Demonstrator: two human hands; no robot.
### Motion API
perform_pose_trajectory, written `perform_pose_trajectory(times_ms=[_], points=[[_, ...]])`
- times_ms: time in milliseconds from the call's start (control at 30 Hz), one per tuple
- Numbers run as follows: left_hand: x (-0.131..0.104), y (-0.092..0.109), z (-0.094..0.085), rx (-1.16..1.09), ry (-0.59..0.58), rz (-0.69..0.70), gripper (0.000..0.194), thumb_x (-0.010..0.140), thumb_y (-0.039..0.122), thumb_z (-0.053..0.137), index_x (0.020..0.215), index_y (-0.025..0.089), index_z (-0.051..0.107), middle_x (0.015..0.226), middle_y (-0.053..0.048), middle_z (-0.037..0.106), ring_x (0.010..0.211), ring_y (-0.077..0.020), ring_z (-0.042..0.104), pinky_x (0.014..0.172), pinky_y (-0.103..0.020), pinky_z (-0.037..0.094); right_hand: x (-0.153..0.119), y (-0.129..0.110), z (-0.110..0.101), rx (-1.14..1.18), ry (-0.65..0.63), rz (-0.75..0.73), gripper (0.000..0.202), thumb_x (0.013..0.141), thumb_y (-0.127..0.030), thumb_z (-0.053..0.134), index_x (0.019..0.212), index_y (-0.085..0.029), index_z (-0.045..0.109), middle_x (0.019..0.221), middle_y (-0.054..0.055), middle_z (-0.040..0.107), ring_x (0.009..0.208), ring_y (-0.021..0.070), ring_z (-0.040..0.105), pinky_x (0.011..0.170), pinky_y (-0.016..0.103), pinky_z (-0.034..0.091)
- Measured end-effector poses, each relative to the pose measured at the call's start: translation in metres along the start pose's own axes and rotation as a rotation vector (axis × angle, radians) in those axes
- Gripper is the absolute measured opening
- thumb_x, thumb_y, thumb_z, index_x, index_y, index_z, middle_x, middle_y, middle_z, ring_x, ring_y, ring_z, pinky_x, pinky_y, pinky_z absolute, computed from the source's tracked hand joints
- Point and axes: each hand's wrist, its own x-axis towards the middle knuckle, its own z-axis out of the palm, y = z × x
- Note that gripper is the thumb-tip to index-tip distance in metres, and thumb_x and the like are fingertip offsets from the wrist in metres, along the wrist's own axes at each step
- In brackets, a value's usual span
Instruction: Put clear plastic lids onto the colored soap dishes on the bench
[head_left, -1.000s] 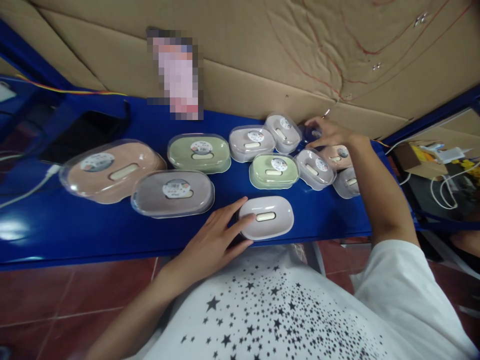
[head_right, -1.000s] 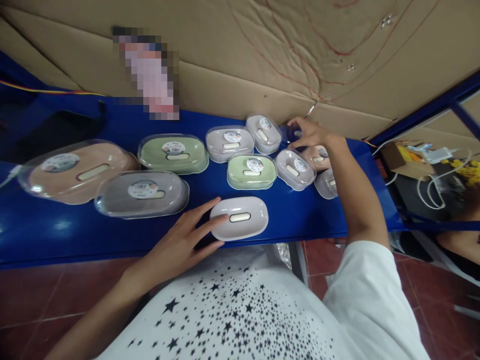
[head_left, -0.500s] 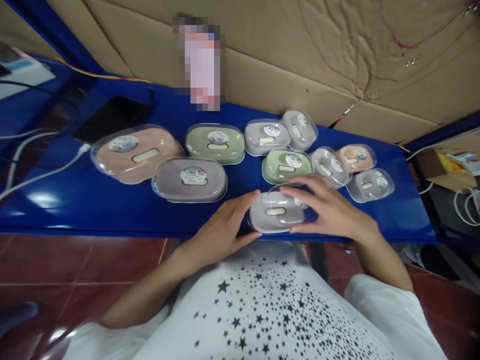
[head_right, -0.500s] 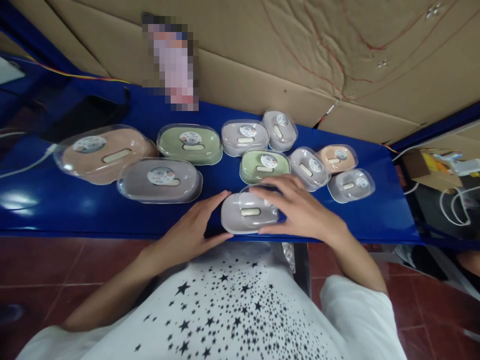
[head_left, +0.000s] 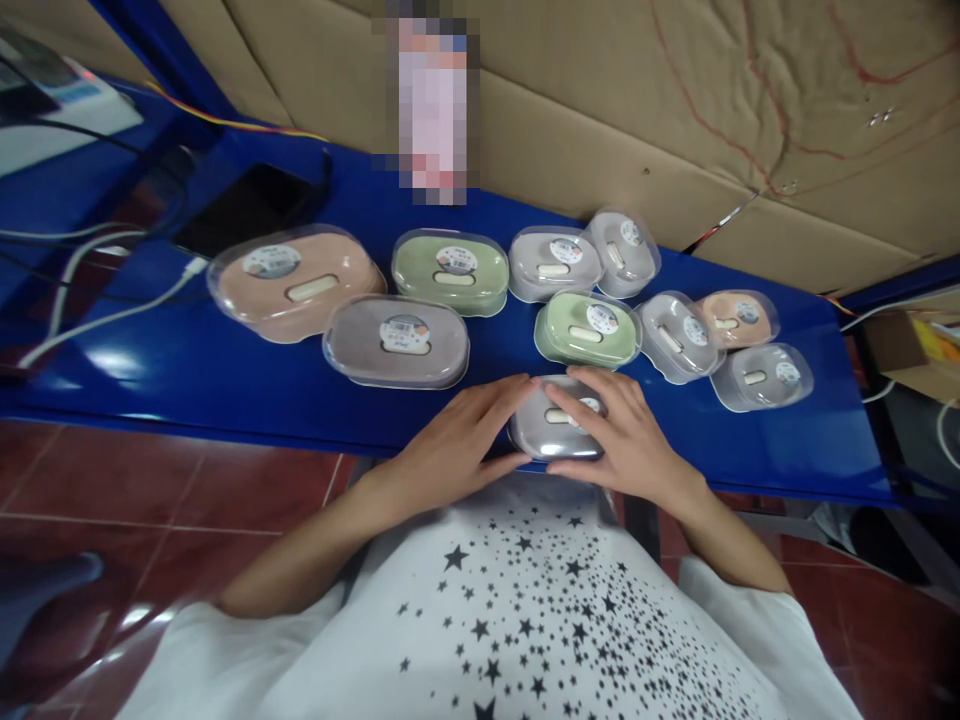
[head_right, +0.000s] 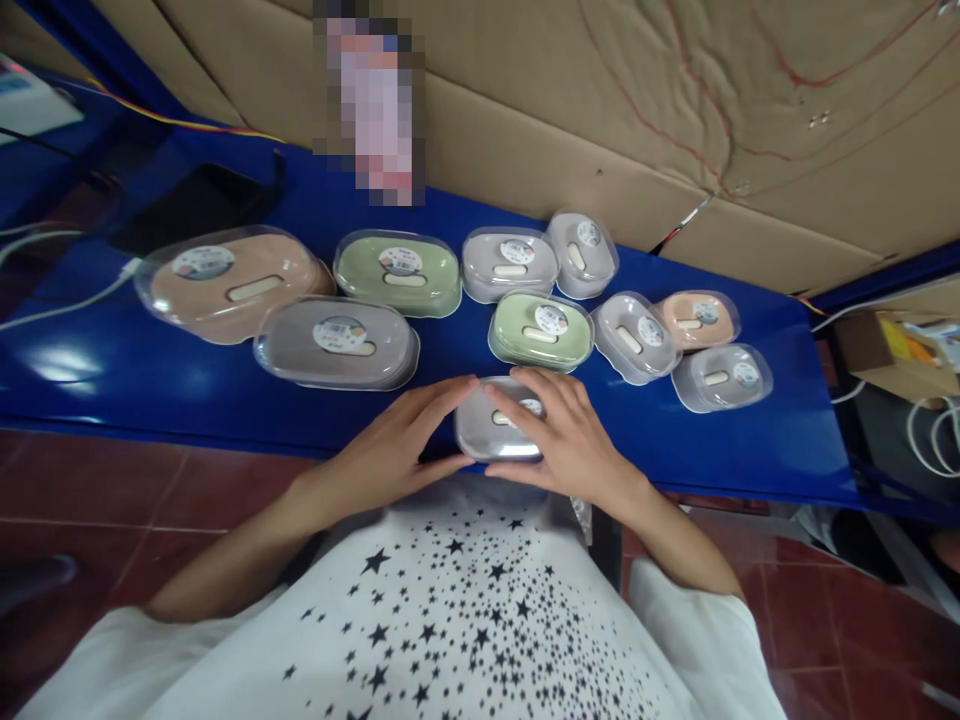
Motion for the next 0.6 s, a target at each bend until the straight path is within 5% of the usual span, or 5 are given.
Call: perform_pose_trajectory(times_ms=[367, 600], points=[[0.002, 0.001, -0.002, 0.003, -0.032, 0.014, 0.079, 0.107, 0.045, 0.063, 0.172, 0.027, 0.02, 0.166, -0.017, 0.049, 0.152, -0.0346, 0.051, 0.122, -0.058, 0.049, -0.001, 0.009, -0.001, 0.018, 0.006, -0.031, 0.1, 0.094, -0.064, 0.074, 0.174, -0.038, 0.02, 0.161, 0.016, 0.05, 0.147, 0.04, 0.053, 0.117, 0.062, 0.049], [0.001, 0.005, -0.005, -0.007, -0.041, 0.016, 0.085, 0.104, 0.045, 0.067, 0.173, 0.034, 0.017, 0.179, -0.015, 0.026, 0.164, -0.0358, 0.034, 0.128, -0.059, 0.043, -0.011, 0.009, 0.009, -0.087, 0.152, 0.049, 0.098, 0.093, -0.062, 0.076, 0.173, -0.042, 0.022, 0.165, 0.012, 0.052, 0.146, 0.0432, 0.054, 0.118, 0.068, 0.045]])
